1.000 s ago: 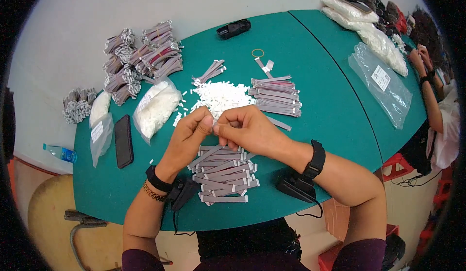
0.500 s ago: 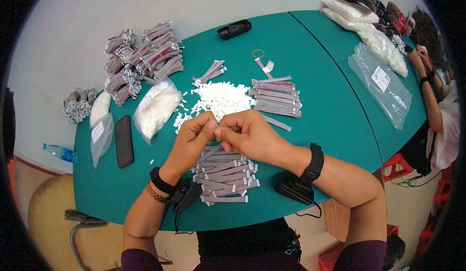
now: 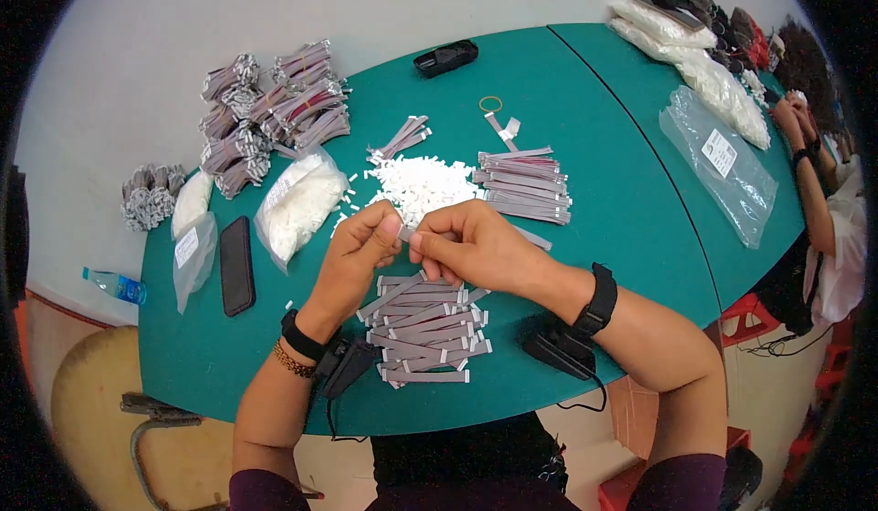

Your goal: The person picks up a ribbon cable and a connector, fits the connector onto the end of the cable by hand, and places the assembled unit onto a pile.

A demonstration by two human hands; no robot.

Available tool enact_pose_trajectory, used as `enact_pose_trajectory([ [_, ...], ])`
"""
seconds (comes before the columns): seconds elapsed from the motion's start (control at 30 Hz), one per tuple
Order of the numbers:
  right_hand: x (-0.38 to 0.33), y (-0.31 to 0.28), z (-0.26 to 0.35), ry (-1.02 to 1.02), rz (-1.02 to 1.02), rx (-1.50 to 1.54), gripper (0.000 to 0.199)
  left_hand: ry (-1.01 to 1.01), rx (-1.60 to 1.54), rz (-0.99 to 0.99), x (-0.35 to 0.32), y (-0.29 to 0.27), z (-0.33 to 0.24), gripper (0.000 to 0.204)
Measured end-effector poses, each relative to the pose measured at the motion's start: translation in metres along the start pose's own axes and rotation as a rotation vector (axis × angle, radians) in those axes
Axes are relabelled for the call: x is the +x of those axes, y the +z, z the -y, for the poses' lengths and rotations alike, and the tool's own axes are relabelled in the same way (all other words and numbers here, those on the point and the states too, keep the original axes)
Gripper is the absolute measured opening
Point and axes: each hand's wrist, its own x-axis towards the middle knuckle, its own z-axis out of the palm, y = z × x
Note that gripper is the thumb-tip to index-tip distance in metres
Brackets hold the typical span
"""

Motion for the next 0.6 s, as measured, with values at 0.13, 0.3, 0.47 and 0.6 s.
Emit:
enact_pose_trajectory([
  [0.13,0.0006,0.0010,0.0001,0.001,-0.016,0.010,0.024,0.015,0.024,0.025,0.0010,0.0008,0.0006,0.029],
  [0.3,-0.0006,0.0015,-0.0018,-0.009,-0.039,0.025,0.024,-0.011,0.046,0.021,-0.0007,0.0061,-0.0025,0.029],
  [0.47,-0.0029,0.0025,-0.0042,-0.034,-0.067,-0.026,0.024,-0.003,0.075,0.035,-0.0011,0.0095,-0.0001,0.030],
  [0.6,-0.0028,0.0059,-0.0007,-0.059,-0.073,-0.015,0.024,0.003,0.068,0.044,-0.0020,0.0077,-0.0066,0.029],
])
